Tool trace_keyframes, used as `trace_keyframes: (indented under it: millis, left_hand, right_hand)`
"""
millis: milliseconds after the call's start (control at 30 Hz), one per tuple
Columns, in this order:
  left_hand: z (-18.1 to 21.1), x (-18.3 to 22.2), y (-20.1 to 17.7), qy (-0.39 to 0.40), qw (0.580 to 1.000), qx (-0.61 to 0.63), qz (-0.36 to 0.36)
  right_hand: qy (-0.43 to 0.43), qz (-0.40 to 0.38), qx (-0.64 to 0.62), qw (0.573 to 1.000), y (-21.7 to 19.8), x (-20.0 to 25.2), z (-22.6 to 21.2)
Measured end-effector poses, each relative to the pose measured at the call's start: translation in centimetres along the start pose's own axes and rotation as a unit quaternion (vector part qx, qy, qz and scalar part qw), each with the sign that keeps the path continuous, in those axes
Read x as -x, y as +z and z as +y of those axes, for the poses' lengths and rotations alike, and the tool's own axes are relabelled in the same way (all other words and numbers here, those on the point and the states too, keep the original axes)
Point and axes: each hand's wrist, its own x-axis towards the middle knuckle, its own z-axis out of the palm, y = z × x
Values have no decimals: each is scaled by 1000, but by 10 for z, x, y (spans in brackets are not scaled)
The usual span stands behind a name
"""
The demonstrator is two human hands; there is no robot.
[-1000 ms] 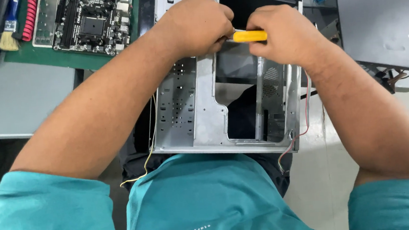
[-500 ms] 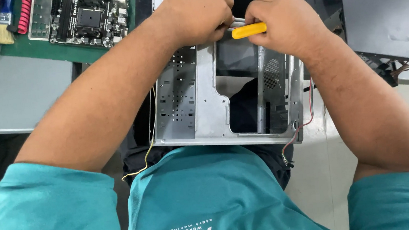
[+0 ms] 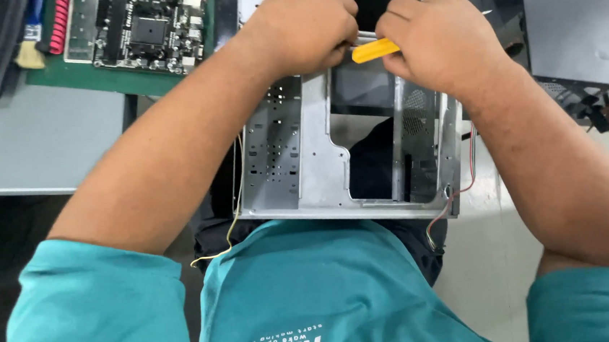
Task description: Reassembling the internal frame and routing cables inside a computer case using a screwdriver.
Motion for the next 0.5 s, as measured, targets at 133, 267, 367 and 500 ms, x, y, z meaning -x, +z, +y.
trace_keyframes:
  millis: [133, 267, 367, 500]
  left_hand:
    - [1, 2, 0, 3, 1000, 7, 19]
    - [5, 5, -4, 7, 999, 27, 41]
    - [4, 8, -2, 11, 999, 34, 39]
    - [6, 12, -1, 10, 996, 57, 61]
  right_hand:
    - [-10, 21, 56, 998, 3, -4, -5]
    - [-38, -20, 35, 998, 1, -8, -2]
    - [-52, -78, -1, 996, -2, -14, 0]
    - [-64, -125, -34, 989, -1, -19, 3]
